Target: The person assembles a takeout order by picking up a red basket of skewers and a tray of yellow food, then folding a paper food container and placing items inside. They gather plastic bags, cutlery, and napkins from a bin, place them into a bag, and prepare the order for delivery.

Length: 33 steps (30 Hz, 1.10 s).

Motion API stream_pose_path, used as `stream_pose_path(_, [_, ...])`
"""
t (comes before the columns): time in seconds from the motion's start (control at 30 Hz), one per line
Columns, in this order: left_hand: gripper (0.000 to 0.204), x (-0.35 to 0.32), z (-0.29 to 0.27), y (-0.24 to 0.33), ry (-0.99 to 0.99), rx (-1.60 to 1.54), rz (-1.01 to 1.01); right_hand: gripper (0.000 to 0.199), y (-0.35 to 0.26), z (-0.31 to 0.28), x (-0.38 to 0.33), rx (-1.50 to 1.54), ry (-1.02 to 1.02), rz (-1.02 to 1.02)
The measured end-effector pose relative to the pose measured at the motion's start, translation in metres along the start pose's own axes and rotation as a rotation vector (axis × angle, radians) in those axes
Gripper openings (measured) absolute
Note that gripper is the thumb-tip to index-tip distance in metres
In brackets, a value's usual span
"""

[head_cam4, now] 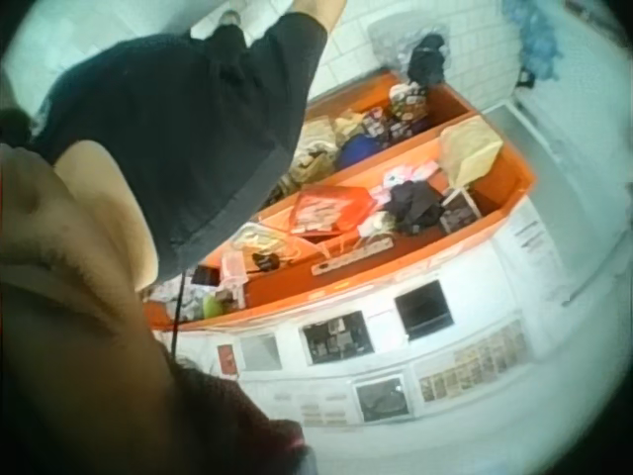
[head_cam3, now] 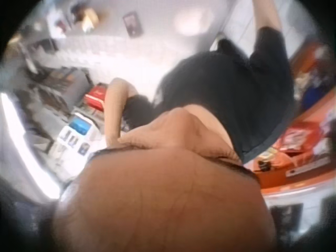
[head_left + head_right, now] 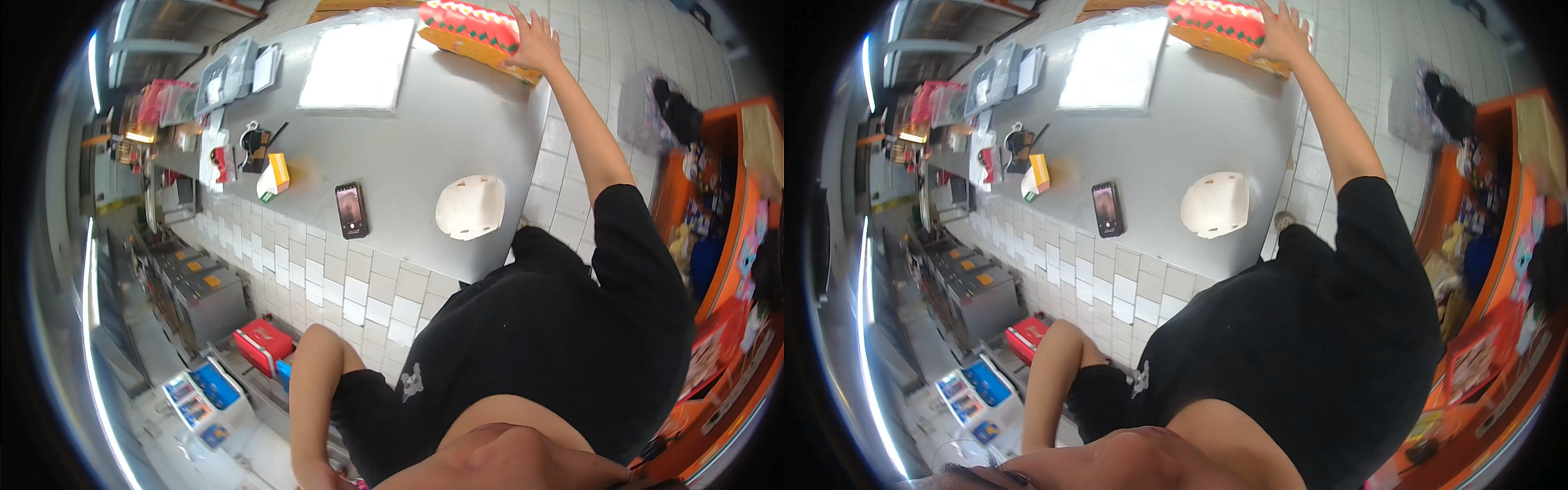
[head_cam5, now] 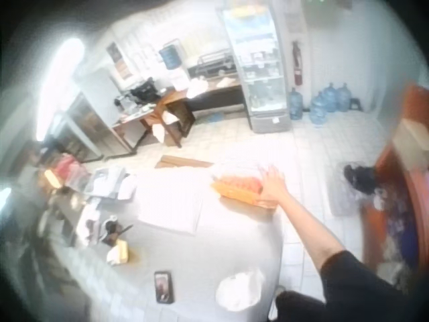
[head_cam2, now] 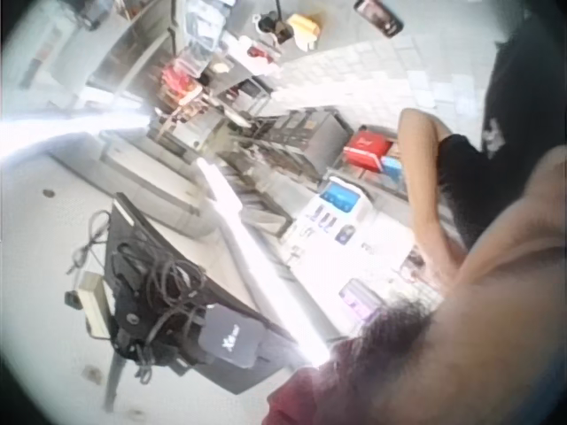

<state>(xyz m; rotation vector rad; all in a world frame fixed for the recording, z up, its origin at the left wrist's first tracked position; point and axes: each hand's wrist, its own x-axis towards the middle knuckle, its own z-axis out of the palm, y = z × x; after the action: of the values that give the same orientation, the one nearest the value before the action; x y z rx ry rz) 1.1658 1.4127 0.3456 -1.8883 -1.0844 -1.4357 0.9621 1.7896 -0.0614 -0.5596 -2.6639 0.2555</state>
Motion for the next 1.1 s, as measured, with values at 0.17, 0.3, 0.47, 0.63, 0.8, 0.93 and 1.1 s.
stream_pose_path(0.17, [0.031,-0.112,-0.018,-0.002,0.317,-0.031,-0.28,0.122,-0.003,-0.009,0.021,0.283,-0.342,0.154])
stream_pose_path(0.3, [0.046,-0.248,-0.023,-0.043,0.623,-0.171,-1.124,0.12,-0.02,-0.021,-0.026,0.76,-0.077,-0.016])
stream_pose_path(0.47, [0.101,-0.343,-0.014,-0.145,0.76,0.229,-1.838,0.12,-0.094,-0.027,-0.089,0.784,-0.144,-0.199])
stream_pose_path(0.63, [0.108,-0.368,-0.055,-0.238,0.445,1.033,-1.482,0.117,-0.117,-0.038,-0.109,0.698,-0.31,-0.24])
stream_pose_path(0.8, [0.1,-0.399,-0.111,-0.254,-0.381,1.107,-2.073,0.115,-0.106,-0.052,-0.111,0.739,-0.23,-0.328])
stream_pose_path(0.93, [0.081,-0.463,-0.126,-0.244,-0.268,1.014,-1.95,0.112,-0.093,-0.064,-0.124,0.803,-0.273,-0.133])
stream_pose_path(1.1, [0.047,-0.513,-0.105,-0.194,0.037,0.936,-1.585,0.112,-0.079,-0.073,-0.149,1.056,-0.285,-0.022])
